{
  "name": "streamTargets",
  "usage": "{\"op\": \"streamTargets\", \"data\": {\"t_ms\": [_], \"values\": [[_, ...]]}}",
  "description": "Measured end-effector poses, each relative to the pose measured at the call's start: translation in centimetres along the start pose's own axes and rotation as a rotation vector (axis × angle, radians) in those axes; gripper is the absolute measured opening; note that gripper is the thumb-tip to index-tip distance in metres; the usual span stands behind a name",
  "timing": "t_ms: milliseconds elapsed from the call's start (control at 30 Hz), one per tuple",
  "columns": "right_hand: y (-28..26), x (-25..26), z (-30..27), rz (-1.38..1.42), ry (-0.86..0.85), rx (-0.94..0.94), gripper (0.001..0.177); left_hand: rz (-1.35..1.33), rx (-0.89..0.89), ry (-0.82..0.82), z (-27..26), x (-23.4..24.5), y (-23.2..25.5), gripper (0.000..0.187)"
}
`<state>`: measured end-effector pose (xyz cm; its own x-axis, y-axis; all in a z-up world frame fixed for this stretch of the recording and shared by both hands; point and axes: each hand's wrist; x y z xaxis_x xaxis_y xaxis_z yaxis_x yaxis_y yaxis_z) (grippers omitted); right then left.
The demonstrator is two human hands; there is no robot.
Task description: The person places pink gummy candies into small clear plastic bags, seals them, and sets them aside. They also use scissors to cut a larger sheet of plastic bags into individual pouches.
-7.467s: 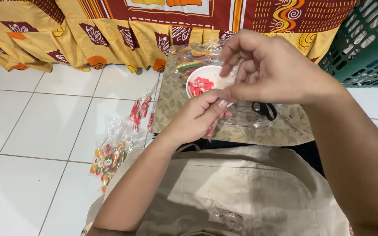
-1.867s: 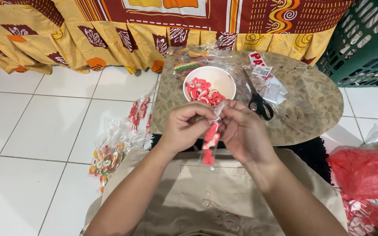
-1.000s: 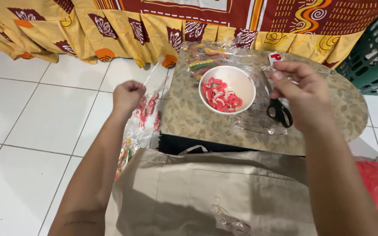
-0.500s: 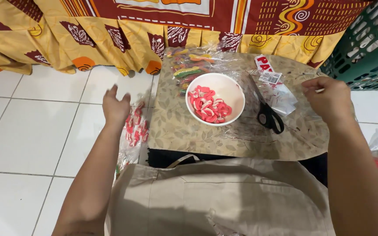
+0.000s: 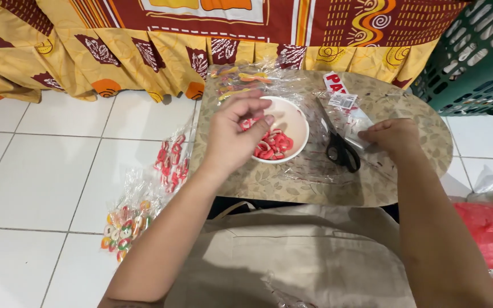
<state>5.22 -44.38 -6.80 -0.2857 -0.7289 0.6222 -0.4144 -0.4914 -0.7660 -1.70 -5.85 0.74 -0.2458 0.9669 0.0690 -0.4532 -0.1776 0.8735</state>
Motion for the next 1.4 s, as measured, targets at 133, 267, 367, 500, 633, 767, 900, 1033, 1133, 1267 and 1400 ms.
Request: {"op": "streamTargets", "data": {"t_ms": [133,267,367,500,633,767,900,1033,1133,1267,1400], "values": [[0.9,1.3,-0.9,0.092,-0.017,0.165,0.021,-0.115,0.037,-0.078,-1.1,-2.5,-0.4,0.024],[0.5,3.1,-2.4,0.159,-0.051,0.212,0.022,-0.13,0.04,-0.146,-2.3,-4.2,-0.1,0.024],[-0.2,4.8,-4.0,0.201,0.008,0.337,0.018,-0.194,0.141,-0.23,-2.8,-5.7,0.9,0.023],[-1.6,7.3,-5.0,0.318,0.051,0.61,0.019,-0.112,0.134,-0.321,-3.5,-7.4,3.0,0.023],[-2.0,9.1,-4.4,-0.092,0.185,0.675,0.031,-0.043,0.101,-0.34,-3.7,-8.4,4.5,0.025],[-0.3,7.3,-3.7,-0.625,0.13,1.066,0.079,-0.011,0.103,-0.335,-4.2,-8.7,4.9,0.027],[2.3,4.8,-3.7,-0.441,0.033,0.891,0.031,0.023,0.139,-0.347,-4.1,-9.0,4.4,0.026],[1.3,5.2,-3.3,0.28,-0.093,0.691,0.009,0.016,0.192,-0.359,-3.8,-9.1,3.6,0.025],[-1.3,7.1,-4.3,0.646,-0.22,0.62,0.009,-0.065,0.203,-0.352,-4.0,-9.8,3.4,0.025],[-5.4,8.8,-8.6,0.843,-0.283,0.674,0.038,-0.304,0.091,-0.286,-4.5,-11.2,4.6,0.039],[-8.9,8.8,-13.8,0.742,-0.246,0.803,0.068,-0.676,0.234,-0.228,-4.3,-11.2,6.7,0.07]]}}
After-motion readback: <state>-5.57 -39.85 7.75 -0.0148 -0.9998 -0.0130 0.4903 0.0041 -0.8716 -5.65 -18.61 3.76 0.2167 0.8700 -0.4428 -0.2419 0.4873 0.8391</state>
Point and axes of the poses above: each hand's wrist, its own z-axis towards the middle knuckle, its own x-axis out of the back of the hand, y = z × x, and after that the axes turned 11 degrees about y, right-handed
